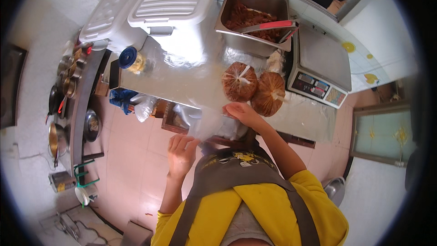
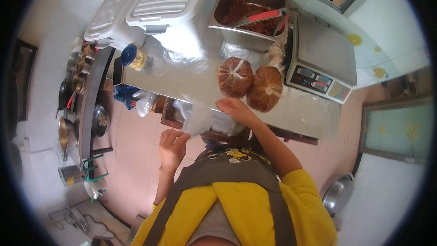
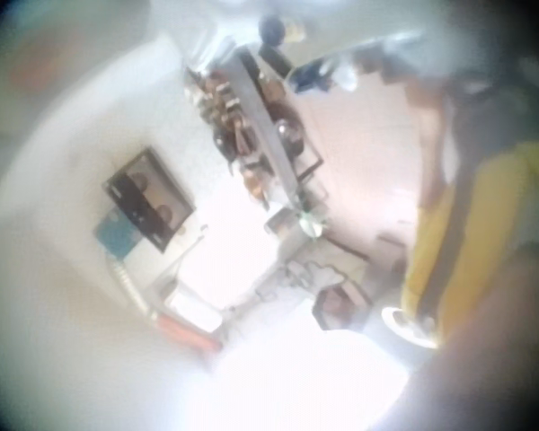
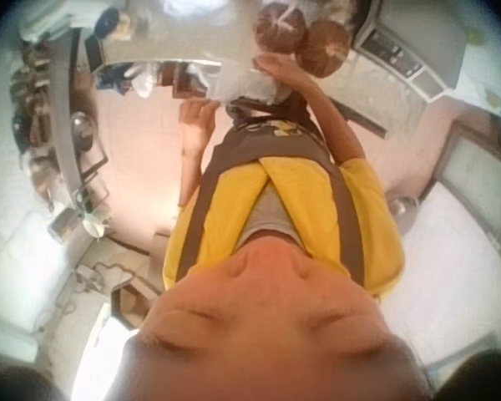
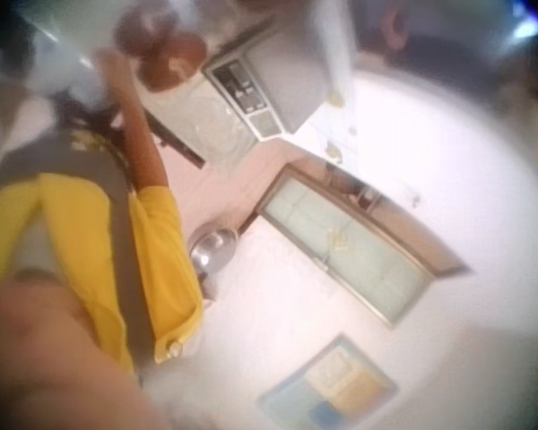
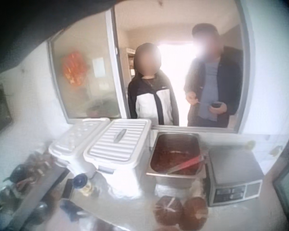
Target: The person sits on the floor and peels garlic cloves by hand, placing the skins into a cardboard box. Then the person stands, moves to a stainless steel counter, and uses tongs to transfer cooked meat from a metal container into plastic bags, placing the filled bags on a digital scale.
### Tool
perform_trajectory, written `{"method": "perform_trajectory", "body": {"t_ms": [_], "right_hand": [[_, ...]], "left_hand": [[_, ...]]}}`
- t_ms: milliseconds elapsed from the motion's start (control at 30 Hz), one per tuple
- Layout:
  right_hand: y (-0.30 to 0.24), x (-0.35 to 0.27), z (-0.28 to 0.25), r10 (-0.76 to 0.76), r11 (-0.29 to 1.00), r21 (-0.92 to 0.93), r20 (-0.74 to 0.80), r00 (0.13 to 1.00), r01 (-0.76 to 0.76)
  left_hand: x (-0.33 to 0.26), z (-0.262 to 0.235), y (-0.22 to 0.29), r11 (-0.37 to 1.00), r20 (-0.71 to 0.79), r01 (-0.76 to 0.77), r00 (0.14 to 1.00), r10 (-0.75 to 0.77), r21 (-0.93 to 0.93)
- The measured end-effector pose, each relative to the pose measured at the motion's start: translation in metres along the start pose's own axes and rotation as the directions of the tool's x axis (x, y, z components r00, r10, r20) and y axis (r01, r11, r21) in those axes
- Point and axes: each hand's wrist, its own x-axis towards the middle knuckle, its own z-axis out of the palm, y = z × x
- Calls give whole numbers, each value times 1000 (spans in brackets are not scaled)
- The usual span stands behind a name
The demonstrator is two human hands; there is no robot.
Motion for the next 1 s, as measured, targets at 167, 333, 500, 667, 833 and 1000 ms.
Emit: {"method": "perform_trajectory", "body": {"t_ms": [167, 333, 500, 667, 833, 1000], "right_hand": [[11, -23, -61, 62, 958, 265, 176, 983, -108], [24, -34, -72, 64, 889, 407, 339, 939, -208], [21, -38, -77, -84, 944, 322, 456, 886, -76], [26, -63, -78, 8, 958, 239, 530, 848, -159], [42, -83, -96, 54, 982, 133, 468, 882, -131], [38, -88, -89, 32, 967, 220, 404, 914, -131]], "left_hand": [[13, 25, 69, 987, -13, 38, 999, -36, 157], [19, 28, 123, 955, 14, 85, 996, -93, 284], [21, 26, 155, 911, -8, 135, 990, -143, 391], [16, 31, 163, 883, -35, 174, 984, -177, 436], [6, 35, 159, 901, -10, 176, 982, -187, 397], [12, 46, 151, 942, 19, 141, 988, -154, 306]]}}
